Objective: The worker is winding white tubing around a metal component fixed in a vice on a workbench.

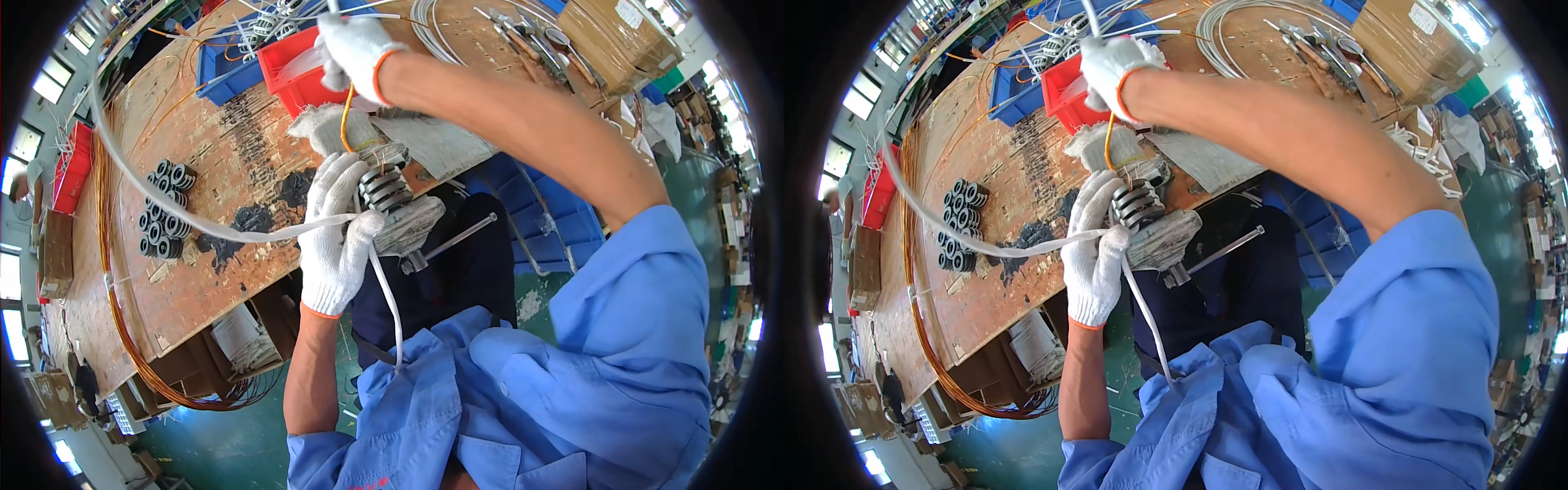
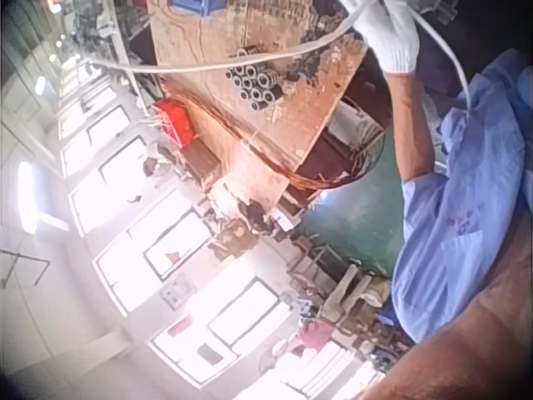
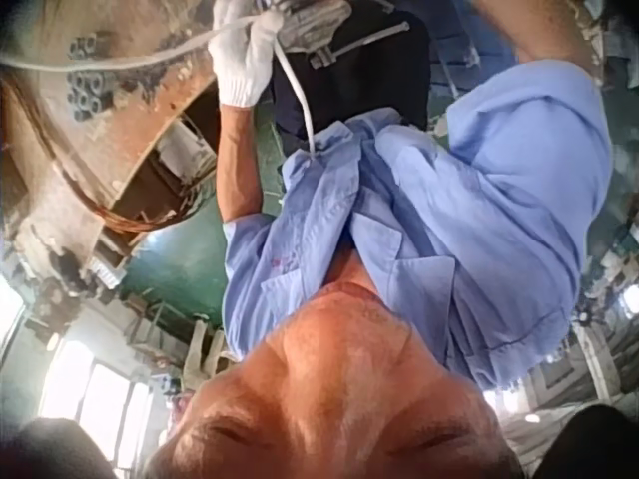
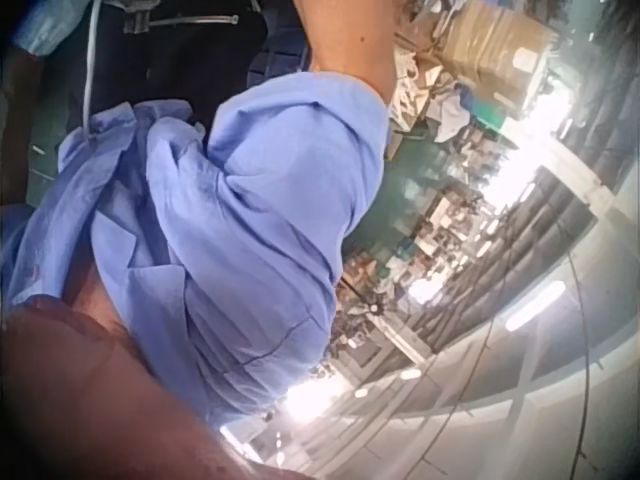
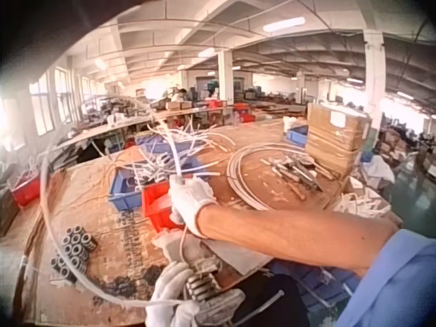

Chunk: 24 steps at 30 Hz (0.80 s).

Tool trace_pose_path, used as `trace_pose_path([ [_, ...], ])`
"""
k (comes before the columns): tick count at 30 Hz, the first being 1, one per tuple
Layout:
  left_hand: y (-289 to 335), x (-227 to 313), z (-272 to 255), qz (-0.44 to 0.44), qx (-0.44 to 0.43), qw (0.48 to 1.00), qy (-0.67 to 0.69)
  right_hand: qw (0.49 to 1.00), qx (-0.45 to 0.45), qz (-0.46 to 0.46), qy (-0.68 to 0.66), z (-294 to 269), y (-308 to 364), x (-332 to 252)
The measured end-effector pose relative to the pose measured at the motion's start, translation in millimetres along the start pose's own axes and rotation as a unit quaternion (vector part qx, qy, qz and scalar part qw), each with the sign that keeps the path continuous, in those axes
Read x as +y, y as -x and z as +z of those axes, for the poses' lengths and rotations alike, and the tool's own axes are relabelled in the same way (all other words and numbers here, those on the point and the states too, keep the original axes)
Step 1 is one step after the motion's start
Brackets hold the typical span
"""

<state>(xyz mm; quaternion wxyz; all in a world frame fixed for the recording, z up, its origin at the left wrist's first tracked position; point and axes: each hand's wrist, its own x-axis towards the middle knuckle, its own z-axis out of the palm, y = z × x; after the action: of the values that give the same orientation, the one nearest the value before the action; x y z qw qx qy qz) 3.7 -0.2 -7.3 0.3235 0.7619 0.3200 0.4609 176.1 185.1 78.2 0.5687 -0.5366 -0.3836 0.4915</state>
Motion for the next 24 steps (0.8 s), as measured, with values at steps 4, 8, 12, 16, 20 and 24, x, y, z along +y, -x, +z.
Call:
trace_pose_path([
  [4, 0.4, 2.9, 0.1, -0.01, 0.0, 1.0, 0.007, 0.99, -0.068, -0.019, 0.121, 15.4, 17.9, 27.2],
  [8, -0.7, -0.7, 1.4, 0.003, 0.001, 1.0, 0.011, 0.96, -0.18, 0.167, 0.134, 11.8, 24.2, 1.0],
  [12, 4.5, 4.0, -0.4, -0.039, 0.017, 0.999, 0.001, 0.938, -0.244, 0.166, 0.184, 33.5, 87.2, -8.5],
  [16, 6.7, 2.3, 3.0, -0.039, 0.034, 0.998, -0.019, 0.942, -0.21, 0.246, 0.091, 29.0, 88.4, -13.4],
  [20, 1.1, -2.4, 5.5, -0.006, 0.018, 1.0, -0.007, 0.98, -0.1, 0.169, 0.045, 2.9, 39.5, 11.1],
  [24, 2.5, -0.6, 2.8, -0.026, 0.043, 0.999, -0.019, 0.976, -0.135, 0.171, -0.011, 16.3, 73.8, 26.3],
])
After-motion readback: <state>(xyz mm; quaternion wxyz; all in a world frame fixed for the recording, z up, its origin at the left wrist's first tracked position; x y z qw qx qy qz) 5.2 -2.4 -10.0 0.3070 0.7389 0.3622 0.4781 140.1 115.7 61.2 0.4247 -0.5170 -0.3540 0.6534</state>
